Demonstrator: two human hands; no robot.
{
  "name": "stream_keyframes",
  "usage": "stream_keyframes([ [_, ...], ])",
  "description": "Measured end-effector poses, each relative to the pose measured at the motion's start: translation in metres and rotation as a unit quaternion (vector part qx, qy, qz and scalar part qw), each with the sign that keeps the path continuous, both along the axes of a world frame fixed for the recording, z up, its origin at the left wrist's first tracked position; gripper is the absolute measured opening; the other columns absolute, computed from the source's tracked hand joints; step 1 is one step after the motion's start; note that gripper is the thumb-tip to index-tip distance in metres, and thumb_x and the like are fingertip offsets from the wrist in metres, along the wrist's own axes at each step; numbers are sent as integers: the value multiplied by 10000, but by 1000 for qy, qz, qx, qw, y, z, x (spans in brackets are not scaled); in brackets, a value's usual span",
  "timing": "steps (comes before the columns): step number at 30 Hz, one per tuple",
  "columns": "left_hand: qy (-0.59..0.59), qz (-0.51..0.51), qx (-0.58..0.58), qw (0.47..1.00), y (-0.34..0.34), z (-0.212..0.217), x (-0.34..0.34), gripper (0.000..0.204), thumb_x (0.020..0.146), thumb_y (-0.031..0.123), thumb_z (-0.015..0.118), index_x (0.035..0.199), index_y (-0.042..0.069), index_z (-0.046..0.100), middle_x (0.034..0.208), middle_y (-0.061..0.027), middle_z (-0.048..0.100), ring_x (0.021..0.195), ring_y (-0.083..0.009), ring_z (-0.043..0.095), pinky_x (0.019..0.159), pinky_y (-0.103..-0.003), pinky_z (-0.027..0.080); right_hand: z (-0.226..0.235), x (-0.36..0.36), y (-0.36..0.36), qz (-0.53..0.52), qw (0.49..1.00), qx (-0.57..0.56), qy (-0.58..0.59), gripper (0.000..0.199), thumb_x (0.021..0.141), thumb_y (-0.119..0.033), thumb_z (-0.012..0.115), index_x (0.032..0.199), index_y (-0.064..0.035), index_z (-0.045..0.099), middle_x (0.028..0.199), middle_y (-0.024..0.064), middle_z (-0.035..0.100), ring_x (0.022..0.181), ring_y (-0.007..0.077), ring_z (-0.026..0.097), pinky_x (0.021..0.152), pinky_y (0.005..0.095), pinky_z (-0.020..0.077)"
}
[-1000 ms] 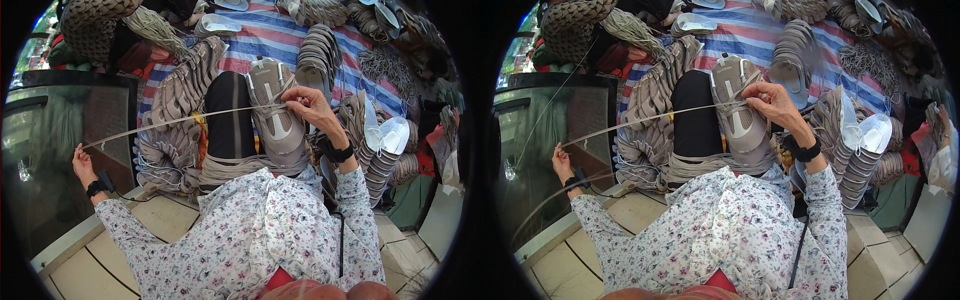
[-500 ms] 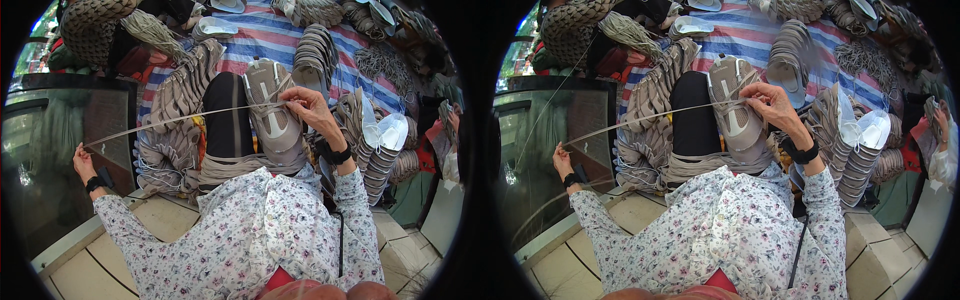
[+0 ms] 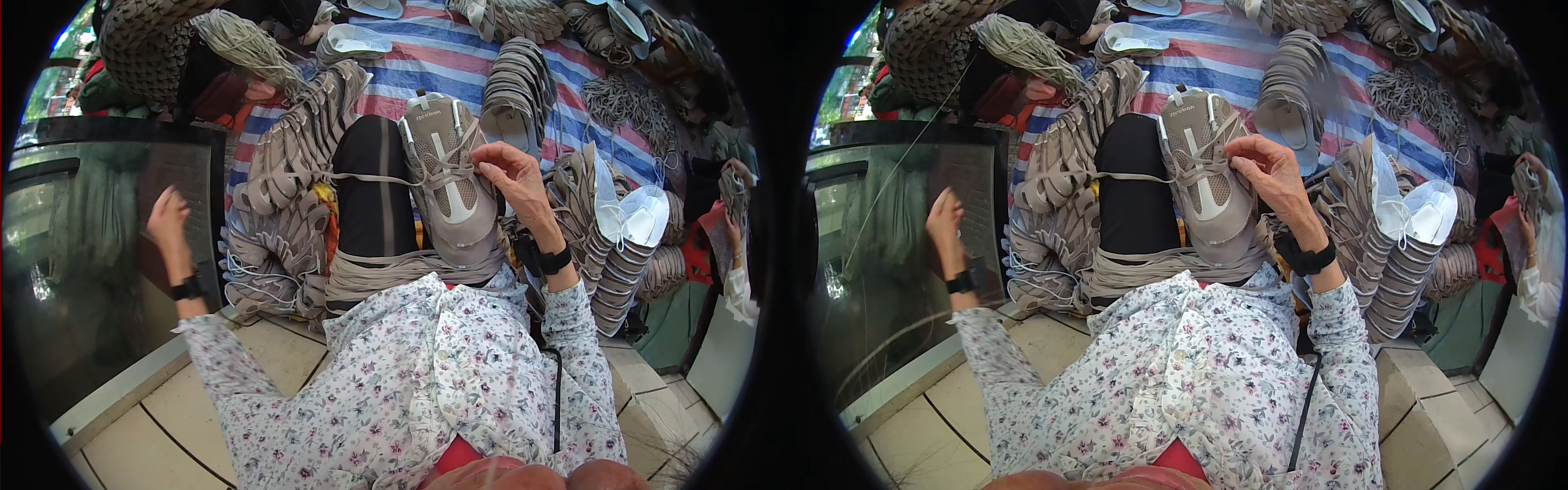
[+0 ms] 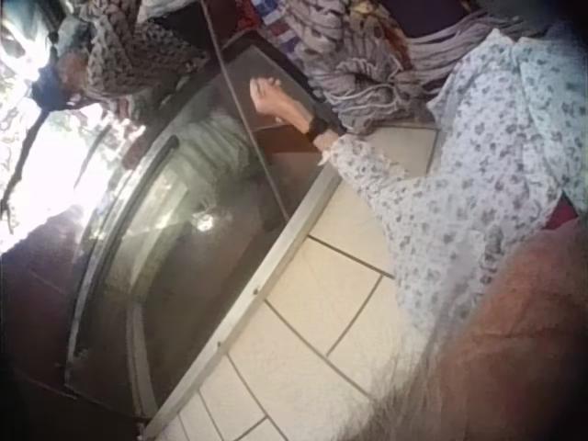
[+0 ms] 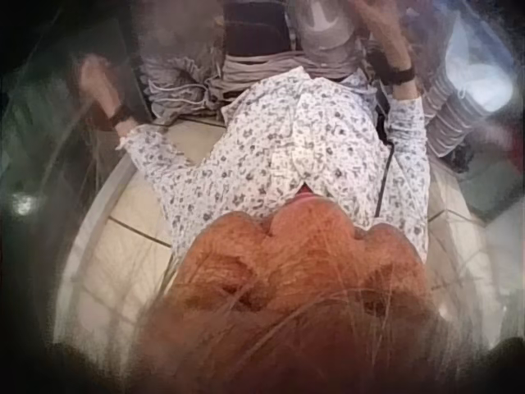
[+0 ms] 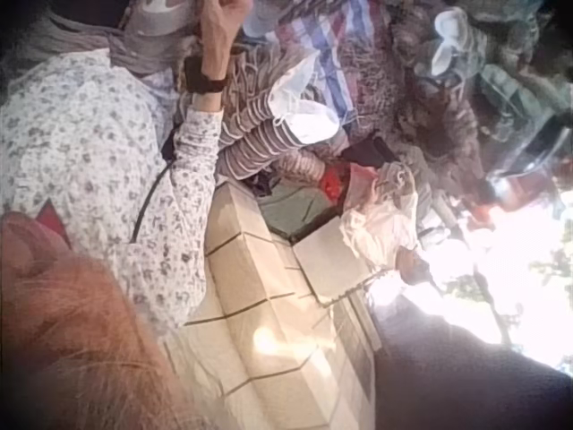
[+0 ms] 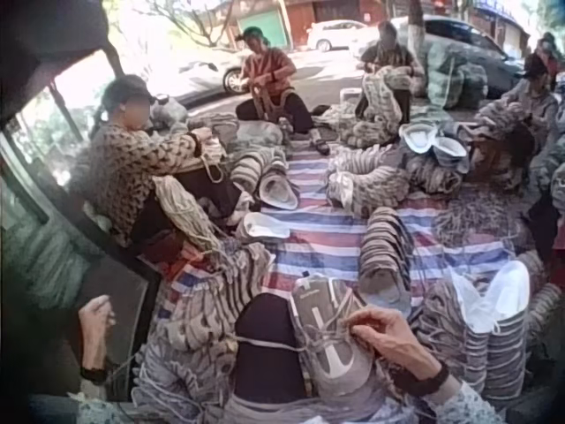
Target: Assembling shoe components and lacing uppers by hand.
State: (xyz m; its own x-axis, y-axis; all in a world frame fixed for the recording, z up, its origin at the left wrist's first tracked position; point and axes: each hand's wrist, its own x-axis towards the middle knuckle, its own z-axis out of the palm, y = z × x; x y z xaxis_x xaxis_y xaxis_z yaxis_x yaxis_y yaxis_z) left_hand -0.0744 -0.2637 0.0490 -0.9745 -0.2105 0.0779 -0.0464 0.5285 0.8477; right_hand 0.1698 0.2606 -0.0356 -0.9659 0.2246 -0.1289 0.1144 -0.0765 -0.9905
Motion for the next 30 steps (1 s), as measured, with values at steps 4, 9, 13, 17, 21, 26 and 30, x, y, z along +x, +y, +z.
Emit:
stream_keyframes([
  [4,-89,-314,-20,945,208,15,106,208,935,87,594,1087,62,734,749,23,637,598,-36,542,540,-198,459,-3,9,-2,-30,998,-60,-12,151,934,-49,624,1066,-3,680,976,11,678,899,74,620,855,215,494],
  [9,-9,-431,-8,902,293,-44,156,213,863,42,673,1071,37,722,648,-26,619,512,-53,540,468,-232,412,-2,11,-12,-50,996,-67,-22,129,939,-51,626,1042,0,685,964,13,680,886,67,616,840,201,491],
  [13,54,-445,-90,890,305,-53,158,208,838,69,702,1040,26,684,715,-104,657,563,-205,615,521,-324,462,-6,14,-17,-75,994,-83,-16,115,941,-47,624,1026,-2,687,955,10,681,883,62,613,827,195,492],
  [17,101,-446,-137,879,314,-53,158,175,828,61,718,984,18,653,633,-85,619,498,-194,594,486,-322,438,-8,12,-18,-82,992,-99,-10,115,944,-53,625,1025,-3,687,951,7,680,871,56,611,815,188,494],
  [21,64,-463,-141,873,319,-57,154,147,831,41,705,953,13,628,640,-98,616,499,-203,598,488,-314,438,-8,13,-18,-86,990,-110,-5,117,944,-61,630,1028,-5,689,951,7,680,860,53,611,808,186,498],
  [26,-149,-439,37,885,317,-55,149,91,875,48,670,906,-6,604,596,-52,607,501,-113,596,467,-258,449,-10,14,-19,-91,987,-134,-6,119,938,-67,642,1030,-10,690,936,4,677,850,53,610,790,185,499],
  [30,-257,-410,173,858,319,-51,144,100,893,60,674,869,-11,606,598,8,590,514,-17,533,457,-188,418,-13,14,-17,-90,987,-136,-8,123,937,-69,641,1034,-10,689,933,3,676,845,51,608,789,183,497],
])
